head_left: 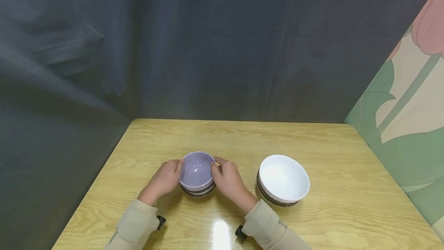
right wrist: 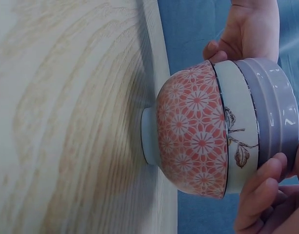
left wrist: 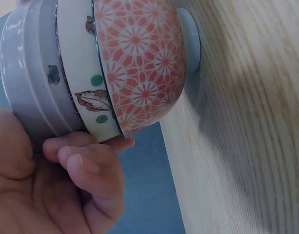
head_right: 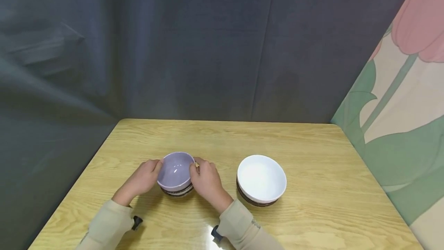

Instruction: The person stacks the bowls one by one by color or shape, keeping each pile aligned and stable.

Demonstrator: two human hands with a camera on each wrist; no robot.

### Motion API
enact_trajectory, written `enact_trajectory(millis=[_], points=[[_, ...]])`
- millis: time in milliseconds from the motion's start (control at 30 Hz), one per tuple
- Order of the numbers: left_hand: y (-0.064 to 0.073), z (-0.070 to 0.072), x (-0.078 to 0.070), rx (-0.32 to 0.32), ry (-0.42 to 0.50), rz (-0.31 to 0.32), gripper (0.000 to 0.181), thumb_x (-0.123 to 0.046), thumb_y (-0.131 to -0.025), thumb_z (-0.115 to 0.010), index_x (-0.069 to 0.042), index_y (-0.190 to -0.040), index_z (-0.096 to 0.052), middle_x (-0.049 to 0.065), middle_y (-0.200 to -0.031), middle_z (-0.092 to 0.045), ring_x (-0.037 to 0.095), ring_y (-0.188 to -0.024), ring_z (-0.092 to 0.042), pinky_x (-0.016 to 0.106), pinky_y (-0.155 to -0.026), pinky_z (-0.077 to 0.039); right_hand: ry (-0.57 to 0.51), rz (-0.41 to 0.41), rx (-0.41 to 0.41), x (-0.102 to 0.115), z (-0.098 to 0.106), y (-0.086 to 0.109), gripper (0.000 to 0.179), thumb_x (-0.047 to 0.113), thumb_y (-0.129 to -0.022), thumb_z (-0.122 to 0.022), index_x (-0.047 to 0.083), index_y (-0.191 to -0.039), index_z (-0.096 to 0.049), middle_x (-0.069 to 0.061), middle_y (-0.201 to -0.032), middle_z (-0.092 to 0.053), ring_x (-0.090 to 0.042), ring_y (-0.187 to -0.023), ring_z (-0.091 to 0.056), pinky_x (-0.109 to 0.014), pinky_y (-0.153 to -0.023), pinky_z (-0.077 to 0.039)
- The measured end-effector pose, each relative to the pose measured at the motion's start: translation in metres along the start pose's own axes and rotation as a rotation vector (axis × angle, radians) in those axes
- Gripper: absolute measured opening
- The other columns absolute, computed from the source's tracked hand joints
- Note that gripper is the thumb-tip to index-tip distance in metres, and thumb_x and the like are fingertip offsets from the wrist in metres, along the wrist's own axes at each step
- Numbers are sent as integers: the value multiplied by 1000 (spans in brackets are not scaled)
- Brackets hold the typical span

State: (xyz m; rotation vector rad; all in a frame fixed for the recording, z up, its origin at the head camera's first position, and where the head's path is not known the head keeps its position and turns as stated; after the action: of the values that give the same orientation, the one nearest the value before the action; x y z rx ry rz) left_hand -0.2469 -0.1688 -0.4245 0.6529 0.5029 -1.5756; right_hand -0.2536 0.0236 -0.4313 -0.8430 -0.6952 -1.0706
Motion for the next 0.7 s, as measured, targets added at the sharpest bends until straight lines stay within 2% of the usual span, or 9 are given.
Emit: enact_trajectory(millis=[100,233,367,533,700], points=[[-1,0,0,1,12,-8,47,-21,-110,-32,12,-117,-66,10,-78,-64,19,-68,-56,33,-60,-49,-9,-3,3,-1,1,-1,33,13,-99,-52,-5,-123,-67,2,-57,-58,-5,-45,-48,-23,-39,-40],[1,1,1,-23,18,-16,48,-23,-109,-34,10,-117,-67,16,-101,-71,23,-90,-66,41,-78,-56,-24,-16,15,-2,1,-2,33,13,-99,-53,-5,-123,-67,1,-58,-60,-5,-46,-48,-22,-40,-40],[4,0,3,-38,13,-15,48,-24,-109,-34,10,-119,-67,20,-114,-70,29,-107,-67,48,-90,-54,-31,-16,27,-2,0,-1,34,13,-98,-53,-6,-123,-67,2,-57,-57,-4,-45,-45,-21,-40,-38],[4,0,0,-57,-5,-30,47,-21,-109,-34,10,-116,-68,21,-110,-71,24,-96,-66,46,-84,-55,-27,-18,27,0,1,0,34,13,-99,-51,-5,-123,-67,6,-52,-50,-4,-42,-40,-20,-39,-34],[5,0,-2,-66,-22,-35,45,-19,-108,-34,11,-113,-68,22,-107,-71,25,-94,-67,46,-83,-56,-18,-15,44,0,3,-1,34,14,-100,-51,-4,-124,-66,-1,-62,-62,-5,-47,-49,-22,-41,-41]])
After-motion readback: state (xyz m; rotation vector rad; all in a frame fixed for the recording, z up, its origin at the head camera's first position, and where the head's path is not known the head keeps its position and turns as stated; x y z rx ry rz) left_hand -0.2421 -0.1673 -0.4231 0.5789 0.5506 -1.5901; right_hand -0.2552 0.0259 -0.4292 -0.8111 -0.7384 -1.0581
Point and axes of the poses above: each hand's wrist, its own y-axis away from the middle knuckle, its own z-axis out of the back of the hand, x = y × z, the point moved 5 cm from there along -y, towards the middle knuckle
